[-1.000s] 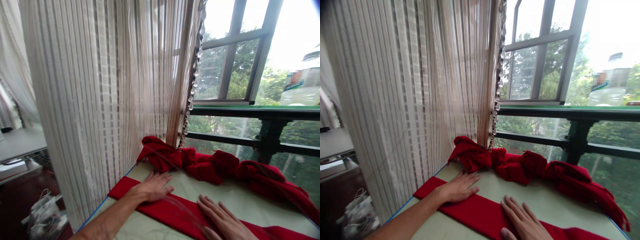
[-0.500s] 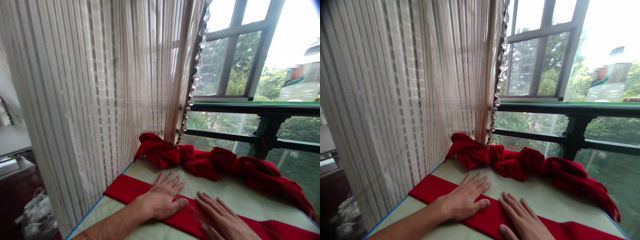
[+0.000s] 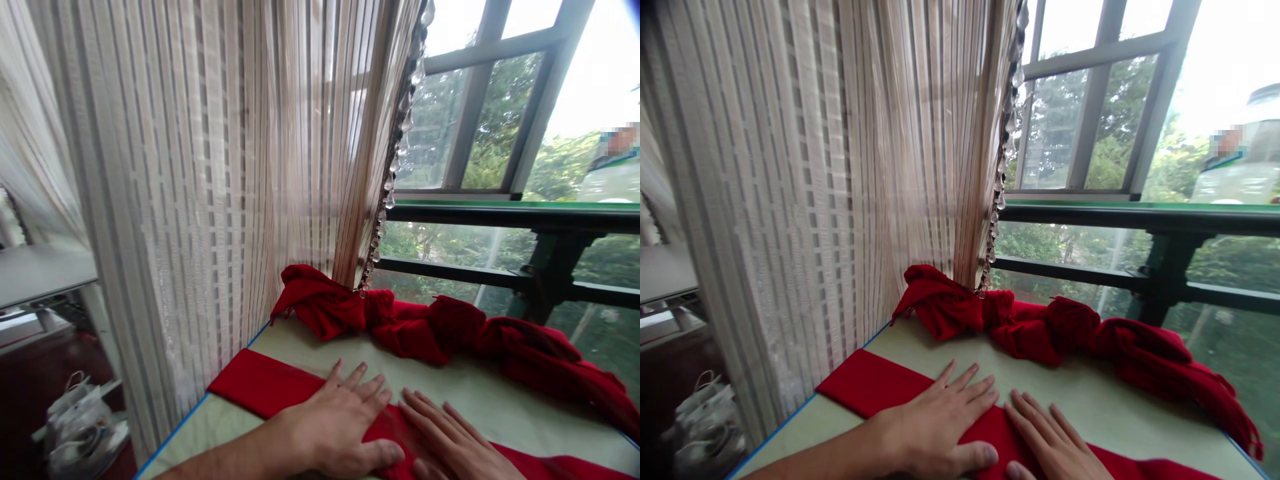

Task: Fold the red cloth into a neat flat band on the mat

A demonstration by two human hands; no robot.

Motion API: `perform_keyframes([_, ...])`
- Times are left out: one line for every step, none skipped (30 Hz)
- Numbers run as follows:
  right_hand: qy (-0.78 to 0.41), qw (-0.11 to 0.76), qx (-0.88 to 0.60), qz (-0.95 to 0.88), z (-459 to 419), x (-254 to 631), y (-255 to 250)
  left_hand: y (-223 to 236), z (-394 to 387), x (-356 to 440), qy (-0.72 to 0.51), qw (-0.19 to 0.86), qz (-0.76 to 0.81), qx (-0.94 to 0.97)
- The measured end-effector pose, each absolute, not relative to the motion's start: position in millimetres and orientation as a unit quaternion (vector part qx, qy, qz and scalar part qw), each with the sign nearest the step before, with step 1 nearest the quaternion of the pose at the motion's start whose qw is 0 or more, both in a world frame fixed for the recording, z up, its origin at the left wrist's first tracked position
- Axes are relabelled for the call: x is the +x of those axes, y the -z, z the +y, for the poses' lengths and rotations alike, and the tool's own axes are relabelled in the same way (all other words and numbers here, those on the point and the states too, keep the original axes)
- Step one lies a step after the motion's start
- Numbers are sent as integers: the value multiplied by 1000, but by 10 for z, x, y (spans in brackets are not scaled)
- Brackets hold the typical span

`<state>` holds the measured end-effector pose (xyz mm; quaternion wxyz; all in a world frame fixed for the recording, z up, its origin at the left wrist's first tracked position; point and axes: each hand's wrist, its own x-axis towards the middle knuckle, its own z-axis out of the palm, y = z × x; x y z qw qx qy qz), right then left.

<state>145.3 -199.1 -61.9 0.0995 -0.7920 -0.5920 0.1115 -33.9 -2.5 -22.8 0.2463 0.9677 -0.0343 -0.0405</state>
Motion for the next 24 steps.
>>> perform_keyframes([-114,95,-793,-591,-1987,1452,611,234,-24,-335,42,247,-31,968])
perform_keyframes([-116,92,-793,-590,-1982,1450,605,240,-23,-331,42,248,-29,967])
perform_keyframes([-116,92,-794,-589,-1977,1448,602,245,-21,-327,41,248,-26,968])
perform_keyframes([-115,95,-794,-589,-1973,1446,602,250,-19,-323,40,247,-22,968])
perform_keyframes([-115,98,-795,-587,-1971,1442,603,254,-16,-320,38,245,-16,969])
perform_keyframes([-116,100,-795,-586,-1971,1438,602,256,-11,-317,36,244,-10,969])
perform_keyframes([-119,99,-795,-586,-1973,1431,598,258,-3,-315,34,243,-5,969])
perform_keyframes([-123,97,-795,-586,-1977,1424,589,258,7,-313,32,243,1,970])
perform_keyframes([-127,95,-795,-585,-1984,1415,576,257,22,-310,31,242,8,970])
perform_keyframes([-129,96,-795,-586,-1991,1405,558,256,41,-306,31,239,15,970])
perform_keyframes([-130,99,-793,-587,-1999,1394,537,256,64,-300,30,235,23,971])
perform_keyframes([-130,102,-791,-589,-2007,1385,516,259,89,-292,27,229,32,973])
perform_keyframes([-129,104,-789,-592,-2014,1377,496,263,116,-283,22,221,46,974])
perform_keyframes([-129,104,-786,-595,-2021,1371,480,269,142,-272,16,213,62,975])
perform_keyframes([-127,102,-785,-597,-2028,1367,470,277,167,-260,8,205,82,975])
perform_keyframes([-125,101,-784,-599,-2034,1367,467,284,189,-248,-2,197,102,975])
perform_keyframes([-120,104,-783,-601,-2040,1369,469,290,207,-238,-11,189,120,975])
perform_keyframes([-113,111,-781,-604,-2046,1374,477,294,220,-228,-16,182,133,974])
perform_keyframes([-105,122,-778,-608,-2052,1381,490,296,229,-220,-17,177,142,974])
perform_keyframes([-96,134,-775,-611,-2056,1390,508,294,233,-215,-16,173,147,974])
perform_keyframes([-88,146,-771,-614,-2060,1401,531,289,231,-211,-14,171,148,974])
perform_keyframes([-83,155,-768,-616,-2065,1414,557,281,223,-210,-13,171,143,975])
perform_keyframes([-78,161,-766,-617,-2070,1429,586,268,211,-211,-14,171,132,976])
perform_keyframes([-72,167,-763,-620,-2076,1444,616,251,194,-213,-19,173,118,978])
